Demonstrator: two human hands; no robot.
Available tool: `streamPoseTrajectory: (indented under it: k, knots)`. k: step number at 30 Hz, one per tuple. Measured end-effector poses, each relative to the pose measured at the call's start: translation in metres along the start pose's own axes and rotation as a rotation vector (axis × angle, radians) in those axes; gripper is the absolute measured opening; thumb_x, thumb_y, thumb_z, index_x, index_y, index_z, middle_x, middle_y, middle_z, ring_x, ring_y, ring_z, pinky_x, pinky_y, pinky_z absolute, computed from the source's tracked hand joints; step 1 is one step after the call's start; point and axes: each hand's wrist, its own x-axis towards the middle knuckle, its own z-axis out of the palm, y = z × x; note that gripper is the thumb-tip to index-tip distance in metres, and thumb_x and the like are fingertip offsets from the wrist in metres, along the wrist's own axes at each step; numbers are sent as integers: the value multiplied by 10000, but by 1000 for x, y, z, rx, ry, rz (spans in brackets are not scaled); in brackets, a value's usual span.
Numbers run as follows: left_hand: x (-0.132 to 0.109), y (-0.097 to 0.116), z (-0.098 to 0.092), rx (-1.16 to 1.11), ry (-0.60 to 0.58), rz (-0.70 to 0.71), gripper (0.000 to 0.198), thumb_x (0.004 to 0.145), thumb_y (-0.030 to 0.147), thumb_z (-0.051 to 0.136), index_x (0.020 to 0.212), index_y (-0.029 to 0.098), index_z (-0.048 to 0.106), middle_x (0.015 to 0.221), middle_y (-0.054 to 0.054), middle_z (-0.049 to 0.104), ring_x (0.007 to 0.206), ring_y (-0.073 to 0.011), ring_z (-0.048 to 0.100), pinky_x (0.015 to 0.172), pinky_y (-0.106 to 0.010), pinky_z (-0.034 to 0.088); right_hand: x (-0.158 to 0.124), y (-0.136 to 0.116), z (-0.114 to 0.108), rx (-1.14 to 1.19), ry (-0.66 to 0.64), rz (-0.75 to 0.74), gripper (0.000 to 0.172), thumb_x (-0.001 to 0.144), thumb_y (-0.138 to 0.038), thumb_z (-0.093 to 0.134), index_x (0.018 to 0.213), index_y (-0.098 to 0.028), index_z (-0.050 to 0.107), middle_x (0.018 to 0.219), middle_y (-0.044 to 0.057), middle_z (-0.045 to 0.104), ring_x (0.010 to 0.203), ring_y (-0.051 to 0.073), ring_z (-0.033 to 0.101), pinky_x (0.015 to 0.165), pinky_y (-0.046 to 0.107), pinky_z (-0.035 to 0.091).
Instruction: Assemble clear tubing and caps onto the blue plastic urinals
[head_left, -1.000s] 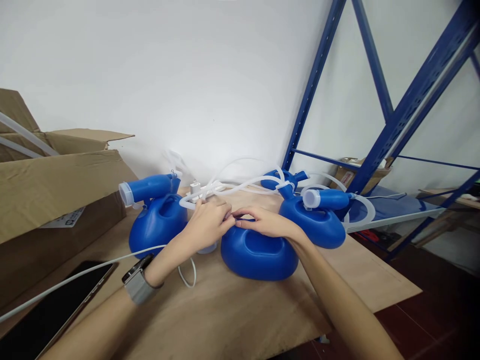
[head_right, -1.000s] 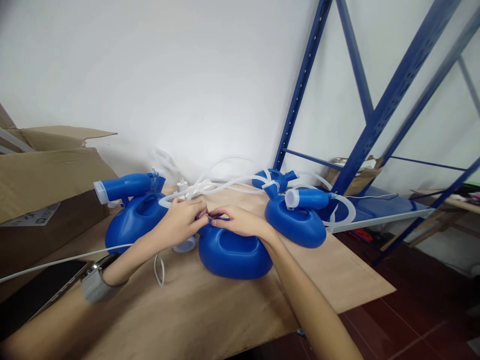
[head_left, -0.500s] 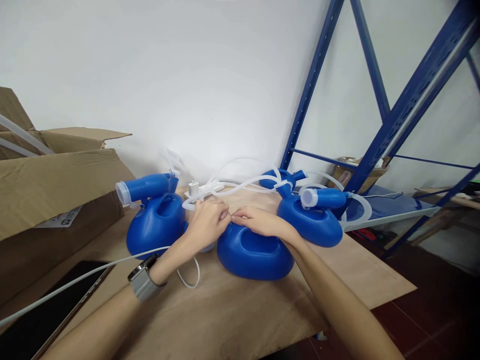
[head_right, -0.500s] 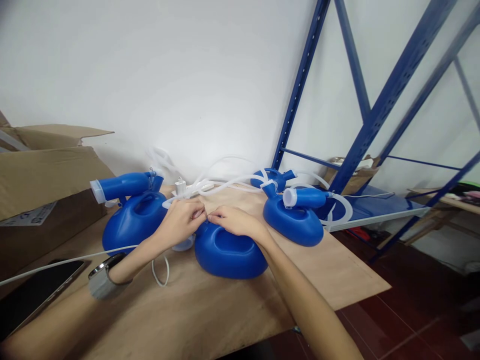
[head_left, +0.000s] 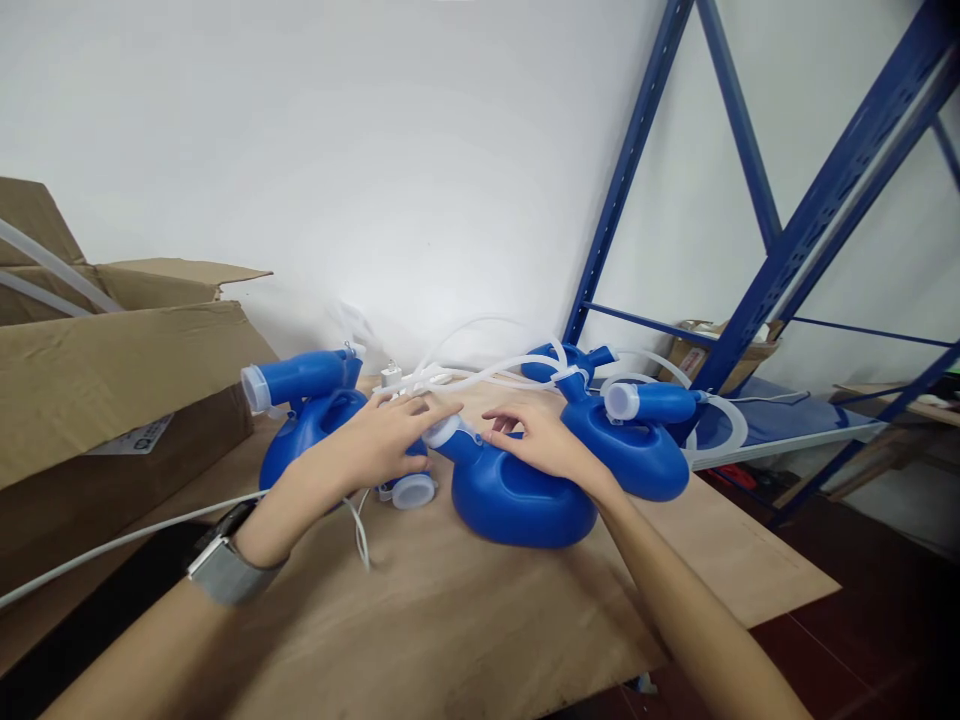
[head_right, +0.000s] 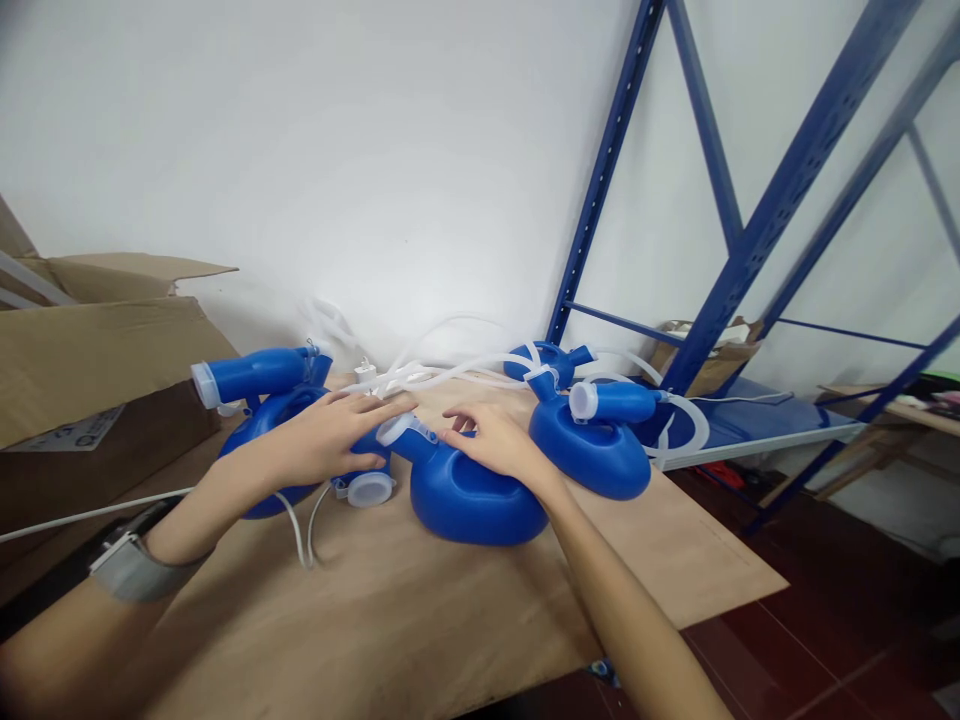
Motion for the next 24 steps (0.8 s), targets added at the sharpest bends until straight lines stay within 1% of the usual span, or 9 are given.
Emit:
streamPoseTrajectory:
  k: [3, 7, 9, 11, 14, 17, 19, 21, 24]
  knots:
    - [-5, -13, -10, 14, -69, -60, 724, 899, 326, 617, 1569, 358, 345, 1428, -74, 595, 1293, -316, 536, 1054, -437, 393, -4, 0, -9, -91, -13, -75, 426, 893, -540, 674, 1198, -248, 731, 1156, 59, 765, 1045, 275, 711, 935, 414, 555]
    - [-12, -31, -15, 116, -110, -280, 746, 882, 372, 621, 1576, 313, 355, 1536, -159, 470, 1350, -403, 467, 1000, -516, 439, -10, 4, -22, -261, -74, -113, 637, 720, -663, 790, 1219, -271, 734, 1262, 64, 734, 1178, 351, 664, 1018, 474, 515]
    - [-15, -39, -14, 129, -171, -398, 781, 891, 413, 598, 1599, 255, 310, 1546, -214, 445, 1334, -438, 482, 970, -549, 456, -11, 9, -25, -305, -81, -86, 613, 732, -686, 765, 1189, -278, 752, 1219, 58, 755, 1138, 352, 686, 1002, 475, 523]
    - [-16, -42, -11, 122, -251, -459, 786, 895, 440, 579, 1599, 218, 307, 1505, -236, 496, 1310, -454, 512, 992, -590, 431, -11, 15, -27, -312, -78, -46, 514, 794, -676, 711, 1128, -291, 776, 1134, 41, 784, 1060, 330, 720, 964, 458, 541]
    - [-12, -38, -6, 82, -332, -432, 756, 909, 481, 552, 1584, 214, 343, 1452, -223, 570, 1326, -441, 519, 1087, -637, 321, -9, 22, -29, -281, -26, 3, 452, 812, -653, 703, 1074, -295, 785, 1100, 28, 793, 1036, 315, 730, 928, 436, 554]
    - [-7, -26, 1, -4, -342, -347, 801, 910, 562, 534, 1601, 231, 300, 1512, -203, 526, 1420, -401, 441, 1168, -615, 218, -9, 27, -30, -240, 78, 81, 465, 797, -653, 717, 1083, -290, 773, 1145, 30, 781, 1064, 318, 722, 931, 442, 553]
    - [-4, -17, 9, -87, -368, -304, 855, 866, 627, 563, 1594, 252, 315, 1553, -202, 476, 1408, -403, 460, 1143, -576, 303, -9, 28, -30, -220, 139, 141, 476, 798, -660, 712, 1081, -282, 771, 1133, 40, 783, 1051, 320, 725, 928, 446, 556]
    - [-2, -10, 18, -148, -409, -295, 890, 796, 651, 625, 1563, 272, 380, 1554, -222, 462, 1281, -423, 582, 1011, -520, 460, -7, 29, -29, -222, 173, 175, 494, 793, -676, 707, 1078, -277, 772, 1113, 51, 787, 1038, 325, 727, 925, 453, 557]
    - [-2, -6, 31, -133, -420, -284, 922, 721, 546, 712, 1546, 270, 407, 1532, -254, 457, 1062, -405, 702, 828, -449, 546, -4, 28, -25, -250, 158, 170, 513, 784, -702, 700, 1069, -283, 779, 1128, 54, 783, 1053, 338, 718, 938, 468, 546]
